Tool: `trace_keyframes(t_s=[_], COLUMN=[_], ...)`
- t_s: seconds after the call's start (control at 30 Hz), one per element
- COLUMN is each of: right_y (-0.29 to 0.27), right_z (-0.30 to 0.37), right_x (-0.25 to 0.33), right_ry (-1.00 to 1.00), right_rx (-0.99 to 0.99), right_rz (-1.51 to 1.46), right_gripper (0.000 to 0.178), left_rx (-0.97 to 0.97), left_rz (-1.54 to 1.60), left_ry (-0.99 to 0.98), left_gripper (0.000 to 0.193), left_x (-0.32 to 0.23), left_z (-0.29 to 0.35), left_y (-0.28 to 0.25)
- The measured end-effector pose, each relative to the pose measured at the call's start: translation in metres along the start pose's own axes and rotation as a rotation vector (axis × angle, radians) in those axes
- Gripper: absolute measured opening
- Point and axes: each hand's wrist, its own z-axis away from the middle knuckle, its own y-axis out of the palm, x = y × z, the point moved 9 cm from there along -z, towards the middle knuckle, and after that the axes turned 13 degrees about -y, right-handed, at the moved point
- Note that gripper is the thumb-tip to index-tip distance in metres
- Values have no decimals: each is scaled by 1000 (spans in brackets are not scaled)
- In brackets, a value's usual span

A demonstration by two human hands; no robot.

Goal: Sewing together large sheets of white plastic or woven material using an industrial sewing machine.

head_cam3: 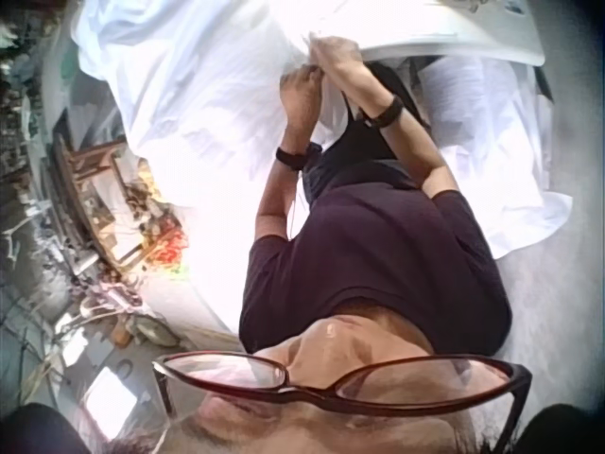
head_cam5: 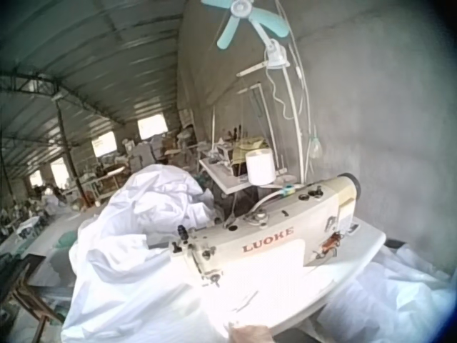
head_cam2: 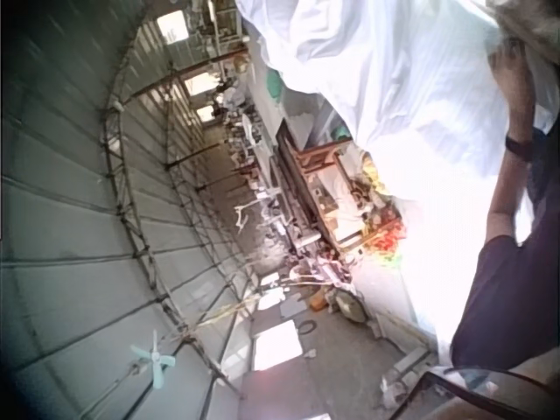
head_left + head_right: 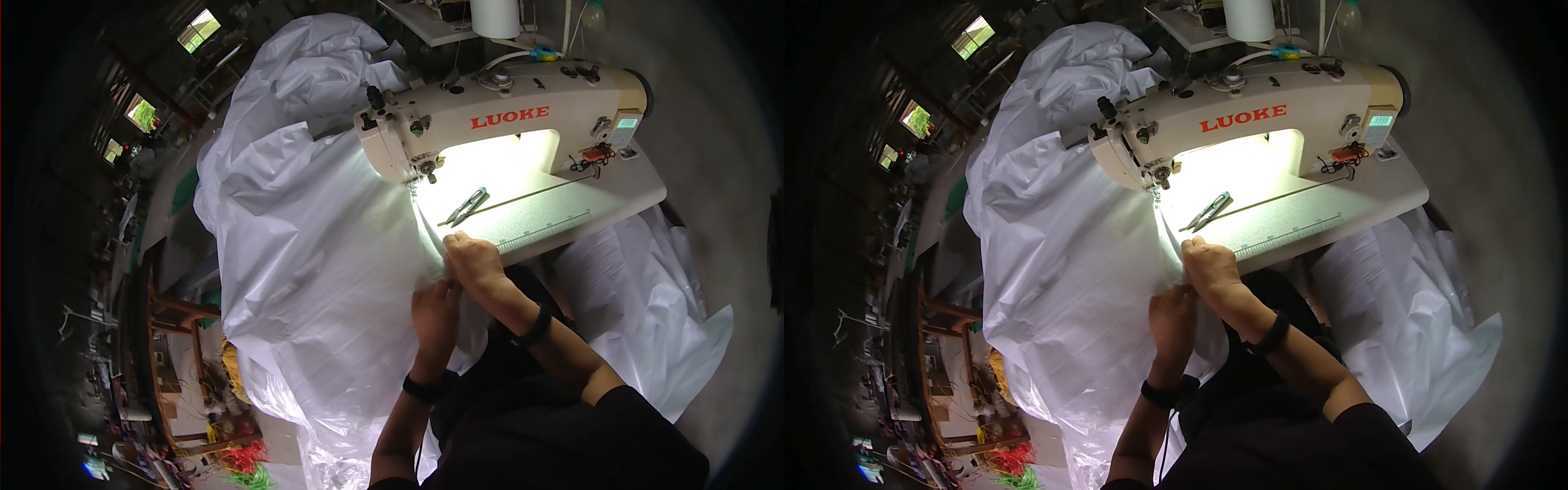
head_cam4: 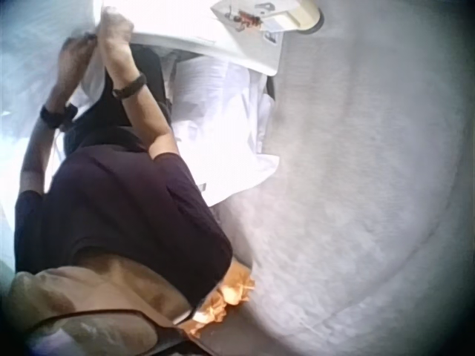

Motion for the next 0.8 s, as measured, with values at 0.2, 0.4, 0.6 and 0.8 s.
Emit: trace_keyframes(t_s=[0.2,0.4,0.6,0.8], right_y=[7,5,18,26], right_z=[23,32,19,-1], right_x=[8,28,37,48], right_ry=[4,-91,-76,-104], right_rx=[88,59,154,162], right_rz=[-12,9,0,114], right_gripper=[25,44,49,54], left_rx=[-355,-427,-788,-961], left_rz=[-240,-681,673,821], left_ry=[-243,-902,-1038,-821], left_gripper=[57,86,60,40], left_x=[66,210,280,269], left_z=[86,179,175,83], left_y=[-78,-96,-80,-165])
